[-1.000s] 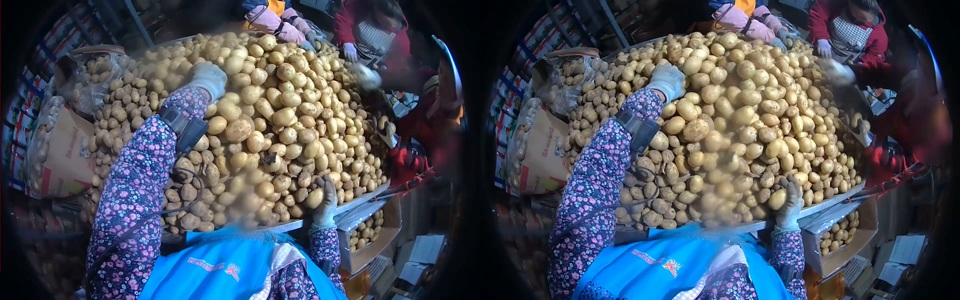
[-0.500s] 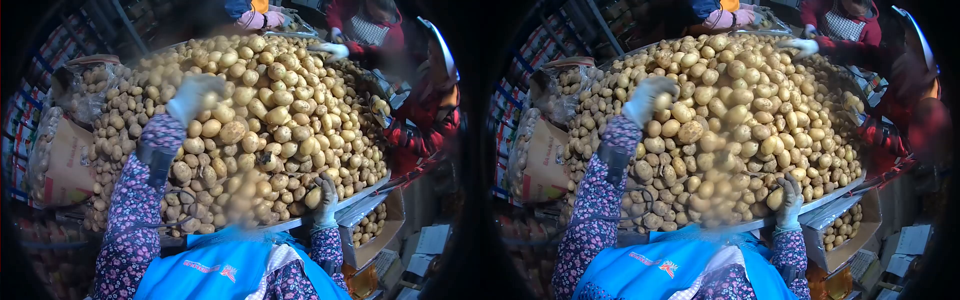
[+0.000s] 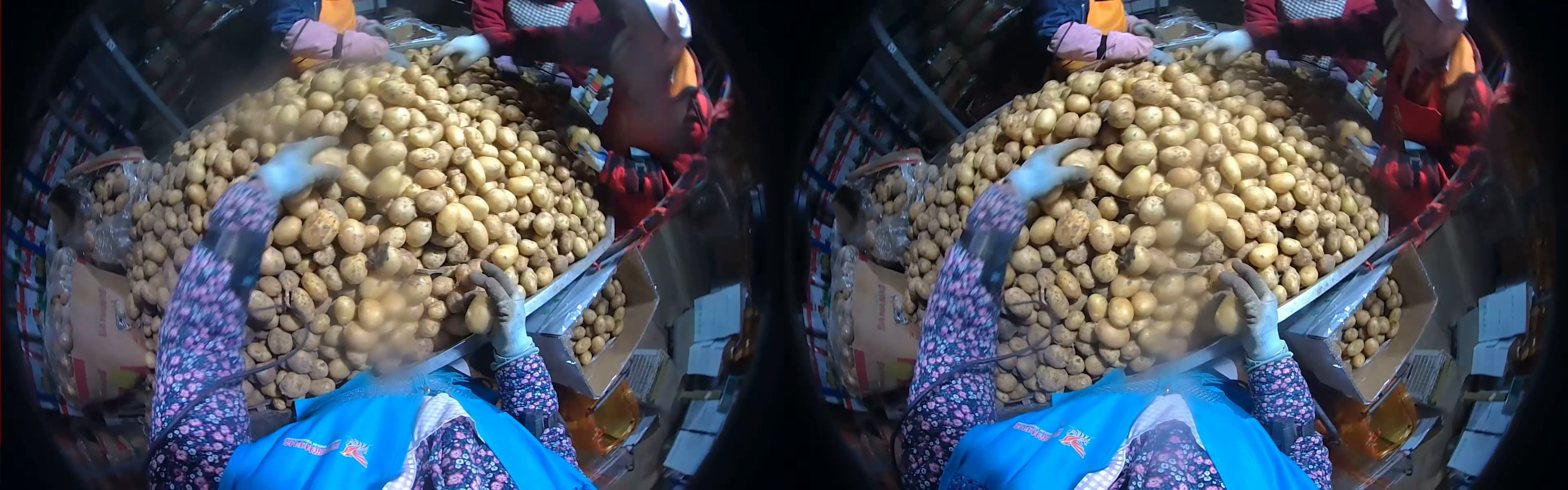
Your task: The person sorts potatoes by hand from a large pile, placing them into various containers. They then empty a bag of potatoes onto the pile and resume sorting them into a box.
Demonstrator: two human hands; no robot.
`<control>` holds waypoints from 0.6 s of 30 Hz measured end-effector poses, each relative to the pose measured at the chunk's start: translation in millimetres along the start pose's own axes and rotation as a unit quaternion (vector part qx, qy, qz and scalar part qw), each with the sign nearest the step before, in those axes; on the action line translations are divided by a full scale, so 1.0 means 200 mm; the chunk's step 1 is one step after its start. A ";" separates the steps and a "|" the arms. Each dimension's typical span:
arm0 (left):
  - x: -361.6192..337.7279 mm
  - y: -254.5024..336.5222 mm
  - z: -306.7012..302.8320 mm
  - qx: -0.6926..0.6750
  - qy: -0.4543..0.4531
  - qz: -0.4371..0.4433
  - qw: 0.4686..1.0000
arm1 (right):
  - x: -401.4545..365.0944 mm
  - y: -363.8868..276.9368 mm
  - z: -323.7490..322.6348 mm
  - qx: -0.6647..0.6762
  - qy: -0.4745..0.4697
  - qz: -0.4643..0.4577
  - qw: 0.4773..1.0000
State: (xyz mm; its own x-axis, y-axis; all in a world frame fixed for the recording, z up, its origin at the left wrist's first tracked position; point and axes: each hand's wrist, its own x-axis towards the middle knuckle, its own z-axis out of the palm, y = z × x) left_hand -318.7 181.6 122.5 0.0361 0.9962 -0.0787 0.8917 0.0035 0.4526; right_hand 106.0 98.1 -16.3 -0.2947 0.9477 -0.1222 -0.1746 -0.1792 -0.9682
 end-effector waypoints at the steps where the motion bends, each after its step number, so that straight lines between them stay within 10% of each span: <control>1: -0.07 -0.01 0.00 -0.239 -0.020 -0.013 0.971 | -0.01 -0.02 0.02 0.007 0.005 -0.002 1.000; 4: -0.32 0.13 0.04 -0.526 -0.015 0.011 0.850 | -0.03 -0.17 0.18 0.145 -0.101 0.071 0.982; 6: -0.43 0.19 0.11 -0.726 -0.177 -0.092 0.658 | -0.01 -0.26 0.30 0.166 -0.159 0.100 0.968; 8: -0.44 0.35 0.26 -0.703 -0.064 -0.114 0.699 | 0.04 -0.26 0.38 0.204 -0.242 0.050 0.947; 10: -0.45 0.37 0.33 -0.678 -0.208 -0.104 0.698 | 0.05 -0.27 0.46 0.222 -0.233 0.073 0.944; 13: -0.45 0.54 0.48 -0.115 -0.095 0.128 0.981 | 0.05 -0.24 0.44 0.252 -0.225 0.159 0.928; 16: -0.46 0.58 0.57 -0.426 -0.040 0.165 0.889 | -0.03 -0.29 0.40 0.284 -0.183 0.144 0.930; 18: -0.46 0.55 0.53 -0.598 -0.042 -0.002 0.800 | -0.07 -0.24 0.30 0.355 -0.171 0.125 0.910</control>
State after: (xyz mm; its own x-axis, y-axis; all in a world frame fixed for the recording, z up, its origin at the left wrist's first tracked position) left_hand -176.9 81.4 85.0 0.1102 0.9867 -0.1191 -0.1766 0.1374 0.9747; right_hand 61.3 77.9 44.9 -0.6635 0.7373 -0.1271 -0.5888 -0.6193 -0.5195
